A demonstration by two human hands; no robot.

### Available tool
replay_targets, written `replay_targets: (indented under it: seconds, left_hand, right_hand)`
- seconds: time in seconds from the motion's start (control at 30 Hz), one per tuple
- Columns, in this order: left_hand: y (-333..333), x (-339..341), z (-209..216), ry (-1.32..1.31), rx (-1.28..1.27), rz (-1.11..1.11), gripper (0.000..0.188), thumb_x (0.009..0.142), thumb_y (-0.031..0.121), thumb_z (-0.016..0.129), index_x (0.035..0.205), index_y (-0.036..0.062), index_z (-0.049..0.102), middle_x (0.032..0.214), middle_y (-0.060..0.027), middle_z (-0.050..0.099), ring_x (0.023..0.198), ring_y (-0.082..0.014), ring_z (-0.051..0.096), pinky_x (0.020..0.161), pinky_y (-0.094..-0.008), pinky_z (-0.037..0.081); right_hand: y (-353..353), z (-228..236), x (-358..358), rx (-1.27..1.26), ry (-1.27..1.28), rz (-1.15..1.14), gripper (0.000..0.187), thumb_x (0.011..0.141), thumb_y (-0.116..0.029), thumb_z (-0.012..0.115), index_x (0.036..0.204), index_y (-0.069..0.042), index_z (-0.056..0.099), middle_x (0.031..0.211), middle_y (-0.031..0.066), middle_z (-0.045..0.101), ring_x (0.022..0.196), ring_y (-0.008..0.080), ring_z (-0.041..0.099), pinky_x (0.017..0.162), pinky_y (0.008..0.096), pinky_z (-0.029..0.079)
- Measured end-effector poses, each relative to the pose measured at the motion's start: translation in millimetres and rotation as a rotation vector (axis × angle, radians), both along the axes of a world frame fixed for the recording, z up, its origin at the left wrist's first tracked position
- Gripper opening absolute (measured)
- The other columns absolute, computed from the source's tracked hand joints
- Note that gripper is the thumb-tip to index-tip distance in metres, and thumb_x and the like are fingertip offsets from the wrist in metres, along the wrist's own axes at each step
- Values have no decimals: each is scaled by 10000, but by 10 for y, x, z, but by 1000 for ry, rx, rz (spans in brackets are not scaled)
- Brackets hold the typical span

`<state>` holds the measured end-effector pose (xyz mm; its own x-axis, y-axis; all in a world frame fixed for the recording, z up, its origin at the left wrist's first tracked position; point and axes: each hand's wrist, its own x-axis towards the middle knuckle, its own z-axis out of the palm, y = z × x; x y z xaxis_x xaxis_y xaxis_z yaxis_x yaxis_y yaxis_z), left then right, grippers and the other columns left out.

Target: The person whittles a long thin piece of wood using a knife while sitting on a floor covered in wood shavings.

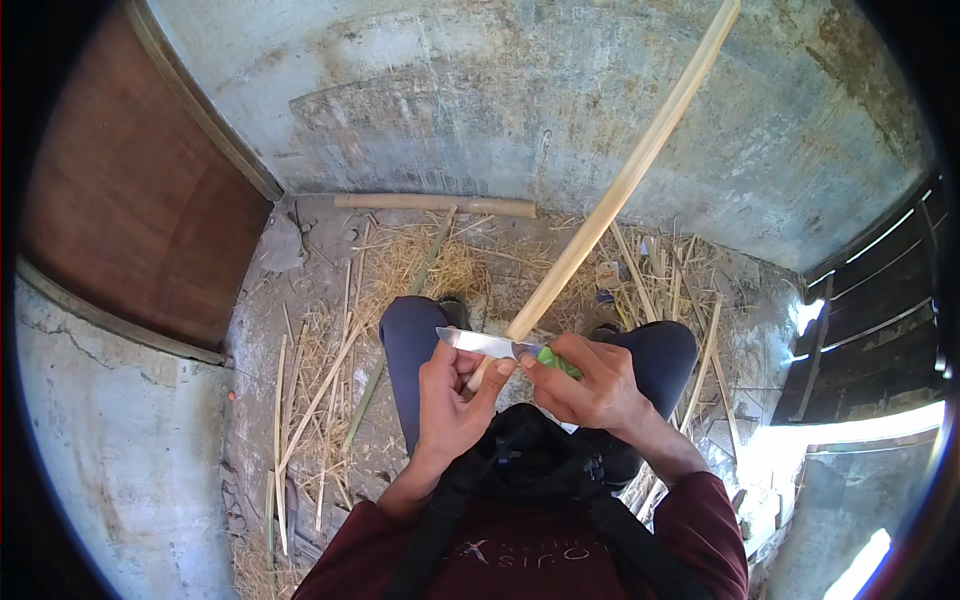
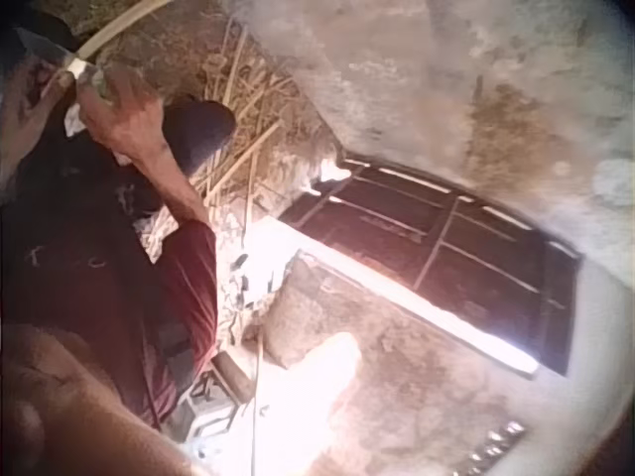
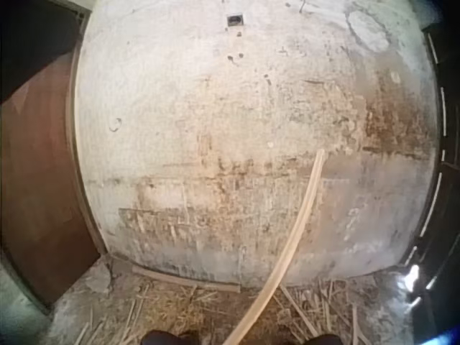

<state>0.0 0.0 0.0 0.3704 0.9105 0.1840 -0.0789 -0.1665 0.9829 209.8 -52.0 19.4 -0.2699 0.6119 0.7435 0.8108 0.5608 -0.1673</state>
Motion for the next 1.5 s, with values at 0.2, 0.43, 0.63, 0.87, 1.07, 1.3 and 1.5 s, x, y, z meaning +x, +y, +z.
replay_targets:
  seconds: [0.2,0.43,0.63,0.87,1.07,1.3,1.5]
  left_hand:
    - [-9,70,67,-67,32,28,246,1001,34,803,1174,-16,636,943,-61,800,816,-25,677,683,-198,501]
    - [5,40,33,-22,48,69,267,972,27,833,1171,-26,663,957,-79,819,834,-33,694,694,-211,524]
    - [-19,107,70,-55,53,93,288,983,43,823,1197,-32,645,936,-70,806,804,-24,663,679,-209,504]
    - [-33,57,76,-54,10,22,309,1004,60,805,1212,-38,598,973,-81,795,850,-26,659,687,-205,502]
    - [-34,29,-5,-80,3,-59,318,1013,54,801,1201,-44,565,981,-106,799,856,-32,674,689,-201,516]
    - [-79,84,93,-49,35,-45,253,1023,52,787,1082,-20,551,945,-102,790,825,-32,679,658,-202,514]
    - [-36,43,81,-20,34,-34,238,1020,30,779,1085,-18,554,895,-89,780,761,-12,636,605,-192,458]
  right_hand:
    - [-24,26,4,-10,-1,-3,286,815,-122,859,1087,-160,781,868,18,600,618,162,647,486,315,490]
    - [-23,50,-32,24,-2,-47,288,810,-118,855,1084,-166,782,856,13,603,618,157,648,483,308,495]
    - [-25,47,-42,21,33,-49,323,784,-110,858,1097,-147,786,856,20,609,620,159,654,486,307,503]
    - [3,51,16,6,11,27,342,773,-91,846,1107,-145,793,866,30,619,609,171,654,483,314,503]
    - [33,33,120,15,14,-5,374,753,-102,853,1120,-147,796,889,38,628,621,175,661,481,316,508]
    - [-17,89,97,53,-16,32,399,748,-114,858,1140,-156,798,883,38,622,630,170,662,485,311,517]
    - [32,103,92,28,29,27,390,755,-70,840,1135,-139,786,865,51,623,603,170,644,475,325,514]
